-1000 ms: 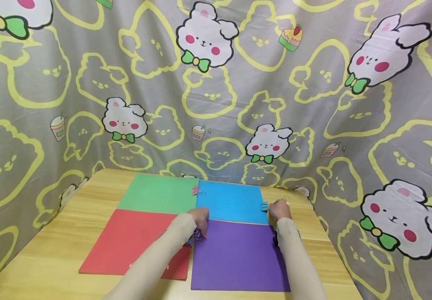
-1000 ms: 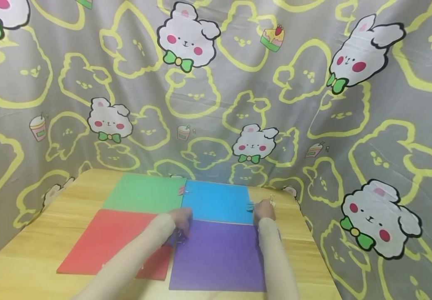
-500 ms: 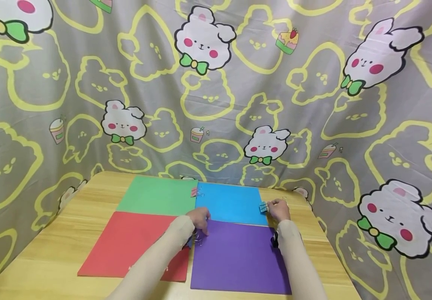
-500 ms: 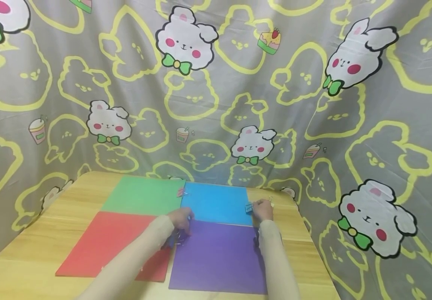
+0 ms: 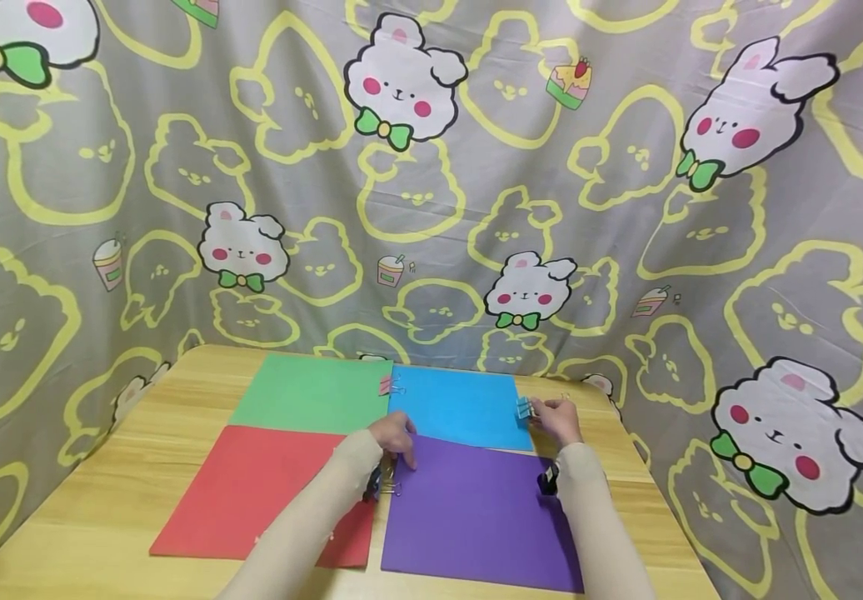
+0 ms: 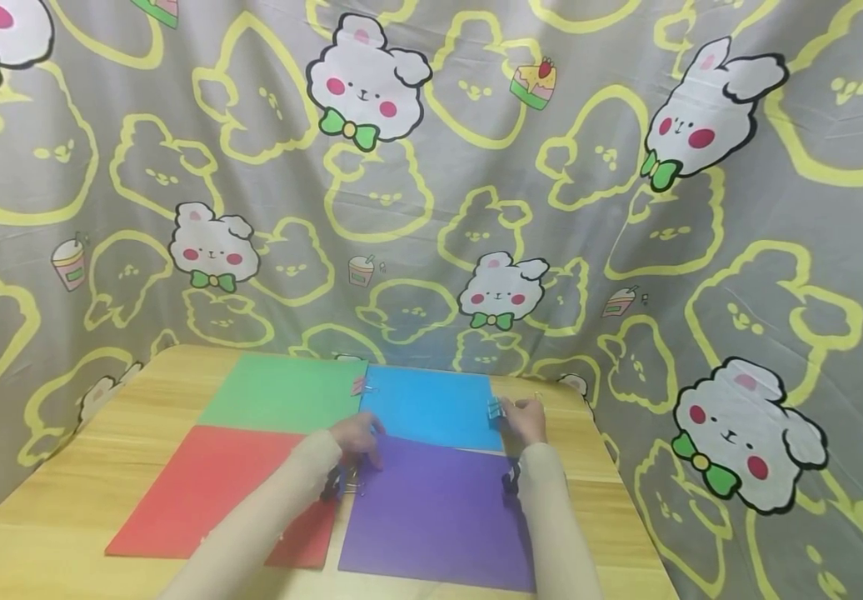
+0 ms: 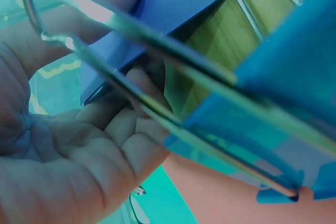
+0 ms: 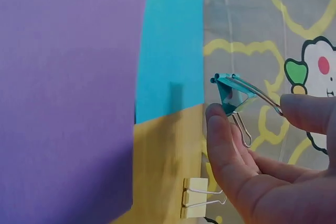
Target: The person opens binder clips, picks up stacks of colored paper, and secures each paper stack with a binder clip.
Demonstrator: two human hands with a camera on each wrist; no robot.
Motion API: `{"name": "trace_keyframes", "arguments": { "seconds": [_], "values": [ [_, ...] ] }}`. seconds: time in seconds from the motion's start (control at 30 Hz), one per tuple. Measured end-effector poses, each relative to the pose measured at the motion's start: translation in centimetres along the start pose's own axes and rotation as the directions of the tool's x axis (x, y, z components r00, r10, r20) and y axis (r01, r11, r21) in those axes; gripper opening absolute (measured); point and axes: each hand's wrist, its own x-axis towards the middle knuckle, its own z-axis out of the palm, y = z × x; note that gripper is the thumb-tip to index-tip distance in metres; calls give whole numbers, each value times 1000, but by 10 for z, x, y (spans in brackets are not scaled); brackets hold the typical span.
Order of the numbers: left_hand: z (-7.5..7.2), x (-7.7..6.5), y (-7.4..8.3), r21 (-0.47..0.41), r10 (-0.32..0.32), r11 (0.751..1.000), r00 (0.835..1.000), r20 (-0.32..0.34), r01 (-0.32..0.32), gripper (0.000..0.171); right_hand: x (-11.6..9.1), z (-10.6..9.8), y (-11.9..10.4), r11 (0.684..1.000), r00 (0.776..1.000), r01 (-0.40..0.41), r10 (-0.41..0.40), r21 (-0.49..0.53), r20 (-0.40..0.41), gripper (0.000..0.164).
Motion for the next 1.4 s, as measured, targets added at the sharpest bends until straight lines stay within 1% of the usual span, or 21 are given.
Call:
{"name": "trace_keyframes", "arguments": {
  "seconds": [0.1, 0.23, 0.37, 0.47, 0.5, 0.53, 0.6, 0.63, 0.7, 0.77, 0.87, 0.93, 1.03, 1.17, 1.2, 1.27, 1.37, 1.4],
  "values": [
    [0, 0, 1, -22, -9, 1000, 1000, -1, 9, 62, 1, 0, 1, 998, 1000, -19, 18, 68, 9, 54],
    [2, 3, -1, -47, -16, 999, 1000, -19, 15, 57, 3, 0, 1, 991, 999, -41, 37, 128, 31, 55],
    [4, 7, -5, -54, -30, 998, 999, -25, 29, 25, 5, -1, 3, 990, 999, -44, 39, 134, 36, 56],
    [5, 8, -5, -60, -25, 998, 999, -23, 24, 22, 4, -1, 3, 988, 999, -43, 38, 146, 39, 55],
    [5, 8, -4, -64, -21, 998, 1000, -19, 19, 25, 4, -1, 3, 987, 999, -44, 39, 154, 37, 54],
    [4, 8, -4, -77, -13, 997, 1000, -15, 11, 32, 3, -2, 2, 987, 999, -44, 38, 158, 38, 54],
    [4, 6, -2, -122, -1, 993, 1000, 1, 2, 48, 1, -3, 0, 984, 999, -39, 33, 172, 39, 55],
    [4, 6, -1, -150, 0, 989, 1000, 12, 1, 53, 0, -3, 0, 983, 999, -40, 34, 177, 36, 55],
    [5, 6, 1, -211, -2, 977, 999, 32, 9, 55, 0, -4, -1, 982, 999, -37, 32, 185, 34, 56],
    [5, 6, 2, -253, -12, 967, 999, 45, 23, 57, -1, -5, -2, 982, 999, -34, 28, 188, 37, 57],
    [5, 7, 3, -260, -29, 965, 998, 51, 41, 65, -3, -5, -3, 980, 999, -37, 30, 196, 40, 58],
    [5, 6, 2, -240, -42, 969, 998, 55, 54, 72, -4, -6, -3, 978, 999, -40, 33, 205, 38, 58],
    [6, 6, 1, -201, -55, 978, 997, 54, 65, 74, -6, -9, -2, 973, 999, -43, 36, 228, 37, 57],
    [6, 3, -1, -177, -40, 983, 997, 59, 49, 68, -7, -13, -1, 959, 998, -59, 48, 277, 46, 56],
    [6, 3, -1, -177, -37, 983, 998, 60, 47, 63, -7, -14, 0, 954, 997, -63, 50, 294, 51, 57],
    [7, 3, -1, -174, -26, 984, 998, 59, 36, 61, -8, -16, 0, 940, 997, -75, 59, 334, 58, 56],
    [8, 5, -1, -142, -20, 989, 998, 55, 28, 21, -10, -17, -1, 926, 995, -89, 70, 366, 64, 54],
    [9, 7, -1, -133, -17, 991, 999, 49, 24, 26, -10, -18, -1, 924, 995, -88, 68, 371, 68, 55]
  ]
}}
